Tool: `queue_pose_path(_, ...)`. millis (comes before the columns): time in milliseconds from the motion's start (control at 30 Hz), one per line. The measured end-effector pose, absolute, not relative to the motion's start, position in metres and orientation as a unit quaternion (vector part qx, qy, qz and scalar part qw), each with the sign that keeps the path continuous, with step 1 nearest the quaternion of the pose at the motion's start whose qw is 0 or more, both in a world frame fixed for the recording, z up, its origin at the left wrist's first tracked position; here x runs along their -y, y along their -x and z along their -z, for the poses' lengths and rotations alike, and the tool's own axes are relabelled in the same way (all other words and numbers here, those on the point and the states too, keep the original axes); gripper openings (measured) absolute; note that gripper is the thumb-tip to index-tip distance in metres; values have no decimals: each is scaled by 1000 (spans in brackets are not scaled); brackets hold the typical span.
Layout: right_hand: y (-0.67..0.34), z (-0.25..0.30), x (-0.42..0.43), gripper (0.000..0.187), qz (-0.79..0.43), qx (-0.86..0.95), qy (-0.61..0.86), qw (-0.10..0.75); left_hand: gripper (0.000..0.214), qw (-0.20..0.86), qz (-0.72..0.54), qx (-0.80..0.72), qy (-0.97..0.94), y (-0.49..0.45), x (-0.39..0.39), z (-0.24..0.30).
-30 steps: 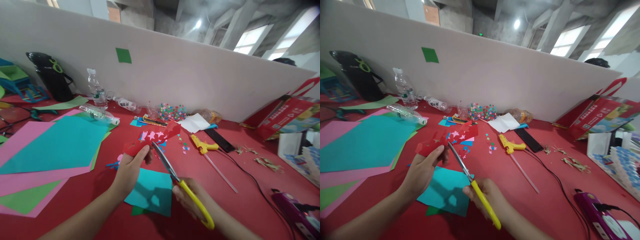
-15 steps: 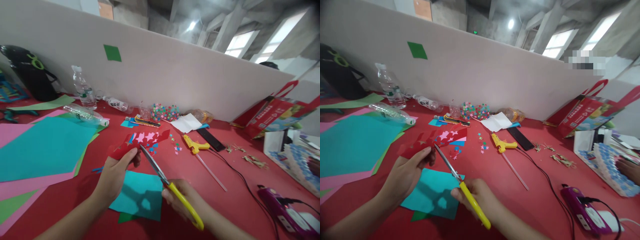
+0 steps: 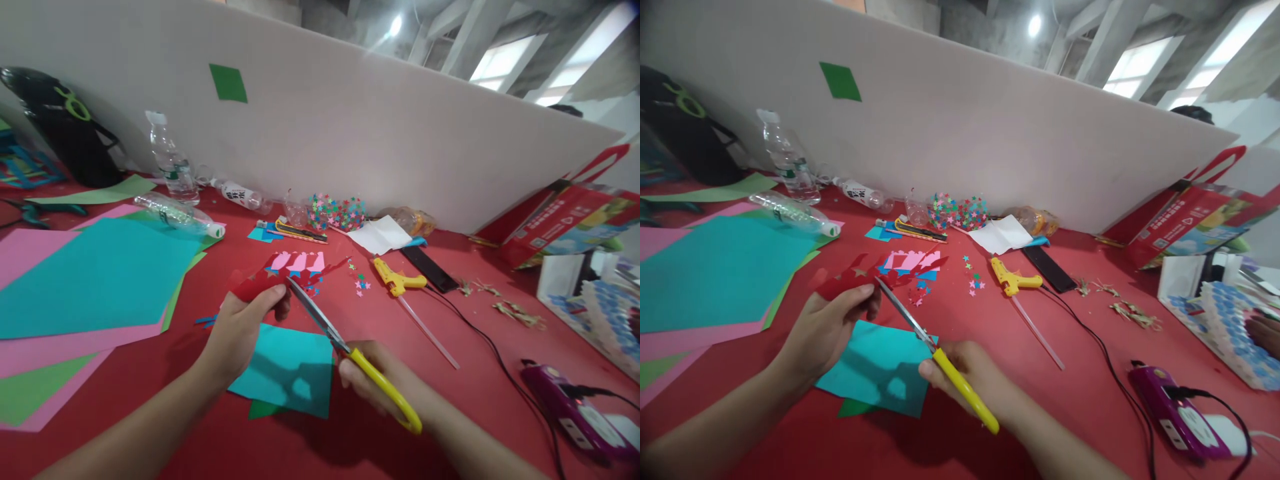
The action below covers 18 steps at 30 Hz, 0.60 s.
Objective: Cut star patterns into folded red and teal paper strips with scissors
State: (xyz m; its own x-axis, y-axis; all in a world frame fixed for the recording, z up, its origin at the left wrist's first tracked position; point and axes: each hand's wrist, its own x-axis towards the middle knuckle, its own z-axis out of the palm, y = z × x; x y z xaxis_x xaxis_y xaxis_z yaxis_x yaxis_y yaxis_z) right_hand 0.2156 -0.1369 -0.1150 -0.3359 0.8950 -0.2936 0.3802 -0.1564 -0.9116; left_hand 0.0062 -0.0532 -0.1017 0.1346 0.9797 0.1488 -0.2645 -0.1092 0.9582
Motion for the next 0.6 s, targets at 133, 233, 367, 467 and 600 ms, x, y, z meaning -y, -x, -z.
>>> queue_pose_path(133, -217, 118, 139, 48, -569, 584, 531, 232, 15, 592, -545, -351, -479, -6, 53, 101)
queue_pose_path(233, -216, 113, 139, 54, -586, 571, 531, 220, 14, 606, -545, -344, -465, -6, 52, 99)
queue_pose_path(367, -214, 108, 138, 55, -594, 570, 527, 208, 14, 621, -545, -339, -450, -6, 53, 96)
queue_pose_path(467, -215, 111, 137, 55, -598, 569, 524, 209, 14, 629, -545, -331, -445, -6, 53, 96)
queue_pose_path(600, -217, 115, 137, 50, -605, 555, 537, 195, 13, 631, -544, -325, -447, -6, 51, 97)
